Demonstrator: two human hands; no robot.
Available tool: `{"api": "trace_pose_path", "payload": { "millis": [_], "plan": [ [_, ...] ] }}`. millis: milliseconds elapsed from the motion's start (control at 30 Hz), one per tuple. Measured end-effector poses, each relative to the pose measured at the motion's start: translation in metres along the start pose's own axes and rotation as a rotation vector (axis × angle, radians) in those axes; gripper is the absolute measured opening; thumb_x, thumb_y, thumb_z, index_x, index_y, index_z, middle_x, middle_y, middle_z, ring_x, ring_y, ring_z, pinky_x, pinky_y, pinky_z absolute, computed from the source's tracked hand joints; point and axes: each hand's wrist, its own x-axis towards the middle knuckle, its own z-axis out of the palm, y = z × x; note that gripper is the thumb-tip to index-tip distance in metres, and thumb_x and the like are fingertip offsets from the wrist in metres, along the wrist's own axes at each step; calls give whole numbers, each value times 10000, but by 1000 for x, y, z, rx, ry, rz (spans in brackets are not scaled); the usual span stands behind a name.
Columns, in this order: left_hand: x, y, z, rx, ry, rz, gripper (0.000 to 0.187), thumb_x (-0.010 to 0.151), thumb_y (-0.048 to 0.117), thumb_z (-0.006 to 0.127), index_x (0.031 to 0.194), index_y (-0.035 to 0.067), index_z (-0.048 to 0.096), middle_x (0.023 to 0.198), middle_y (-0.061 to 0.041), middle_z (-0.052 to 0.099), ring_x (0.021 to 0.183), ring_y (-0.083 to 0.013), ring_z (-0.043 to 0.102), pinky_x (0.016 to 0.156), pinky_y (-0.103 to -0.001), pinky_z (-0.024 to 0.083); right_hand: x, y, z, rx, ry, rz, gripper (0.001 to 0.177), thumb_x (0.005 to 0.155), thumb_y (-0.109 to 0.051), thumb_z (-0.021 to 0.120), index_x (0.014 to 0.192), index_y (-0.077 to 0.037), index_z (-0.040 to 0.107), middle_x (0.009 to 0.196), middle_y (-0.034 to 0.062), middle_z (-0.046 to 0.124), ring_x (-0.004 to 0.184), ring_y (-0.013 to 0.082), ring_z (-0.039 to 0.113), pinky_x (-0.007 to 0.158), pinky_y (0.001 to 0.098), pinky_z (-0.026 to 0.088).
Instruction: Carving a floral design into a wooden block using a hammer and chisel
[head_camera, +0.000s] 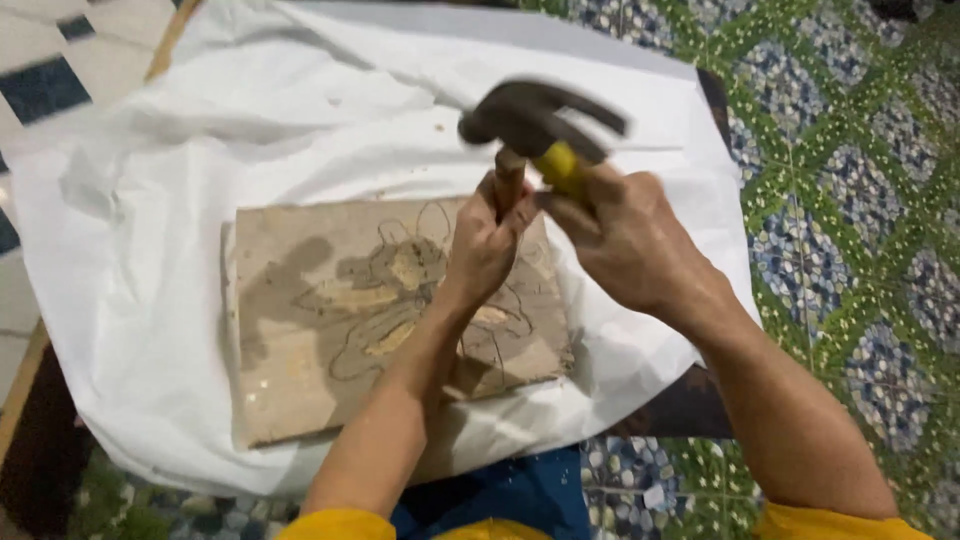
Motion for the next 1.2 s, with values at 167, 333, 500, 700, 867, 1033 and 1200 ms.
{"api": "trace_pose_path", "payload": {
  "millis": [167,333,500,700,867,1033,1200],
  "plan": [
    [-1,19,-7,-78,14,-7,221,974,263,614,1033,51,595,771,27,483,669,-97,437,645,-251,392,-2,-14,-7,-64,88,-60,185,986,-177,667,1046,-4,695,732,146,724,446,205,610,394,358,466],
    [-3,6,-11,-71,34,-35,232,967,322,610,990,91,603,733,41,477,633,-93,433,624,-258,377,1,-1,3,-13,217,-342,75,996,-29,663,999,45,656,629,110,629,395,168,523,331,327,373],
    [6,-19,-19,-183,94,-101,179,990,256,558,1064,93,556,795,2,500,678,-115,491,571,-252,454,-3,1,8,111,133,-170,103,994,-118,643,1077,-63,619,841,114,744,544,172,587,519,342,481],
    [19,-31,-31,-164,361,-330,269,1000,277,535,1160,62,524,692,33,485,546,-70,455,462,-220,403,-22,17,23,232,171,-160,119,1005,-139,574,1065,-39,594,614,40,547,450,146,497,357,292,451],
    [16,-35,-36,-439,390,-278,285,969,310,591,1085,63,509,743,10,501,614,-77,483,524,-211,443,-46,27,28,301,230,-137,208,965,-117,597,1118,18,637,578,61,579,411,158,491,368,302,387],
    [20,-37,-34,-474,417,-150,316,1024,385,580,1113,109,454,784,44,480,646,-59,506,547,-178,462,-70,61,45,351,307,-163,171,989,-137,588,1014,12,670,353,66,515,263,186,511,382,294,461],
    [4,-18,-14,-223,232,-117,271,1050,399,532,1118,145,469,747,65,483,651,-53,490,597,-171,451,-97,88,67,531,309,-41,179,989,-92,553,1033,58,639,356,66,508,241,179,499,324,283,441]
  ]
}}
